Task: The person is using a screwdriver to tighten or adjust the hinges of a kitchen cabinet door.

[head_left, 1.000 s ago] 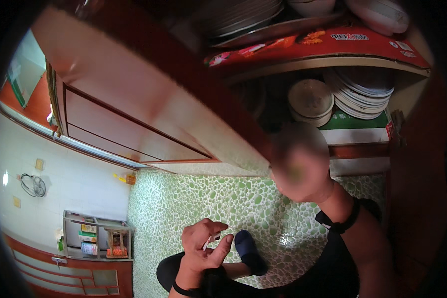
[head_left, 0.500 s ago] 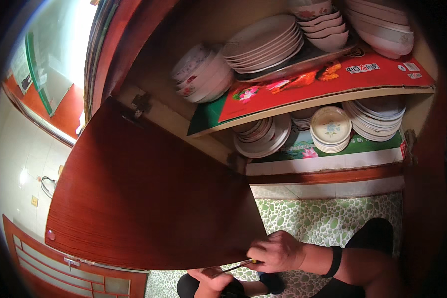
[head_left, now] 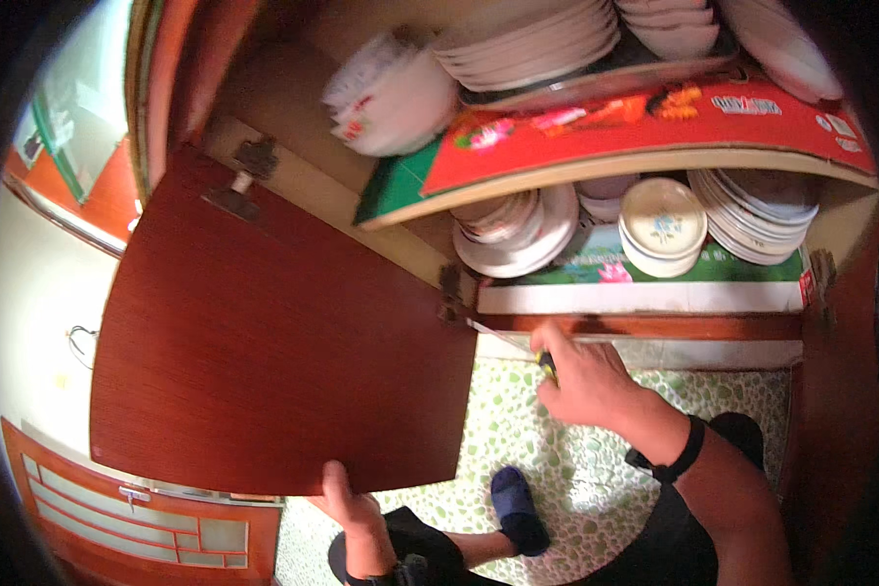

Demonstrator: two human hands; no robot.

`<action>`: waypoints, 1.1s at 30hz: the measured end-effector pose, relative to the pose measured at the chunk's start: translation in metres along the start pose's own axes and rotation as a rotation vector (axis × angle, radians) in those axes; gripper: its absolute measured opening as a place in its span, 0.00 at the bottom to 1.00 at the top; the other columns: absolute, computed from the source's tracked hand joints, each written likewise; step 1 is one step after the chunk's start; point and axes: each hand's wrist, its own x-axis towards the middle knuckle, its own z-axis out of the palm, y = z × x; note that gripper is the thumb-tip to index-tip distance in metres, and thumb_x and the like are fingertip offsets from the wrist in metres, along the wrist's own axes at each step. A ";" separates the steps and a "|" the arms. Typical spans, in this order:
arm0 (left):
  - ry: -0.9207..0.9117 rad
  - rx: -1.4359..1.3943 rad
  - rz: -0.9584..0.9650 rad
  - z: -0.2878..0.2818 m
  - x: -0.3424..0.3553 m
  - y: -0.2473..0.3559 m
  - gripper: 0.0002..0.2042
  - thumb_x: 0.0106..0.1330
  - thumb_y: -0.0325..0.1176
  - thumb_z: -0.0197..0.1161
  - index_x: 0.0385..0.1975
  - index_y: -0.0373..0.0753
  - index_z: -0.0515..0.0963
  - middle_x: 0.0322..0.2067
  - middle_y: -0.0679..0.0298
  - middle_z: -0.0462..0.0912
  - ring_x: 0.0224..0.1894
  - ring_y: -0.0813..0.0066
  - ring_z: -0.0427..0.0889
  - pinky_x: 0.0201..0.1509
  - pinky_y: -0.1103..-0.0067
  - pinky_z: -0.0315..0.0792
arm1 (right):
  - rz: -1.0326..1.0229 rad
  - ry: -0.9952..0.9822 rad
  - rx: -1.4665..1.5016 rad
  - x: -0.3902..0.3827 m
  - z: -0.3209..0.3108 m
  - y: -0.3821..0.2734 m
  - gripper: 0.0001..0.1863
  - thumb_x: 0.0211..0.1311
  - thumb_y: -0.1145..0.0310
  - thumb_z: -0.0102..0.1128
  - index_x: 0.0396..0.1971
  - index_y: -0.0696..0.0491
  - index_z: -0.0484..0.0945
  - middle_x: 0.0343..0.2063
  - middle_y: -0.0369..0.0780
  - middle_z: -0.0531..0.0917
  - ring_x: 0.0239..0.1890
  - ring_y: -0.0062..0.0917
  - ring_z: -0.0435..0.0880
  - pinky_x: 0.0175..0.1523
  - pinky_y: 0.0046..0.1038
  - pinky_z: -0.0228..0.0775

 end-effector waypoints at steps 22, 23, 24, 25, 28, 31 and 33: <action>0.057 0.075 -0.118 -0.019 0.024 -0.014 0.34 0.72 0.52 0.66 0.68 0.32 0.71 0.62 0.54 0.80 0.60 0.60 0.81 0.68 0.64 0.76 | -0.160 0.393 0.398 0.070 0.013 0.056 0.13 0.60 0.67 0.70 0.43 0.56 0.87 0.41 0.47 0.90 0.44 0.39 0.91 0.52 0.34 0.81; 0.034 0.065 -0.121 -0.018 0.023 -0.013 0.33 0.73 0.53 0.65 0.68 0.33 0.71 0.62 0.54 0.80 0.61 0.60 0.80 0.68 0.63 0.76 | -0.170 0.409 0.385 0.072 0.015 0.058 0.13 0.60 0.67 0.70 0.43 0.56 0.87 0.41 0.47 0.90 0.44 0.39 0.91 0.52 0.35 0.81; 0.027 0.065 -0.120 -0.017 0.023 -0.014 0.33 0.73 0.53 0.65 0.68 0.33 0.71 0.62 0.54 0.80 0.61 0.60 0.80 0.68 0.63 0.76 | -0.181 0.424 0.372 0.074 0.017 0.060 0.13 0.60 0.68 0.70 0.43 0.56 0.87 0.41 0.47 0.90 0.44 0.39 0.91 0.52 0.35 0.81; 0.038 0.043 -0.122 -0.018 0.023 -0.015 0.33 0.73 0.53 0.64 0.69 0.34 0.71 0.62 0.54 0.80 0.61 0.59 0.80 0.69 0.63 0.75 | -0.177 0.427 0.374 0.075 0.018 0.061 0.13 0.60 0.68 0.70 0.43 0.56 0.87 0.41 0.47 0.90 0.44 0.39 0.91 0.52 0.35 0.81; 0.021 0.009 -0.146 -0.021 0.023 -0.016 0.33 0.74 0.54 0.63 0.70 0.36 0.70 0.64 0.54 0.79 0.62 0.59 0.80 0.69 0.62 0.75 | -0.194 0.431 0.402 0.078 0.020 0.065 0.12 0.60 0.68 0.70 0.42 0.56 0.88 0.41 0.47 0.90 0.44 0.39 0.91 0.52 0.35 0.81; -0.023 -0.002 -0.167 -0.022 0.023 -0.015 0.34 0.74 0.54 0.63 0.72 0.37 0.68 0.66 0.54 0.77 0.64 0.58 0.78 0.70 0.62 0.74 | -0.194 0.448 0.438 0.081 0.020 0.067 0.12 0.60 0.68 0.70 0.42 0.56 0.88 0.41 0.46 0.90 0.43 0.38 0.91 0.52 0.34 0.81; -0.042 -0.002 -0.167 -0.020 0.022 -0.015 0.35 0.74 0.55 0.62 0.73 0.38 0.67 0.67 0.53 0.76 0.65 0.57 0.77 0.71 0.62 0.73 | -0.203 0.471 0.460 0.082 0.020 0.067 0.12 0.60 0.68 0.71 0.43 0.56 0.88 0.40 0.45 0.90 0.42 0.37 0.91 0.51 0.33 0.81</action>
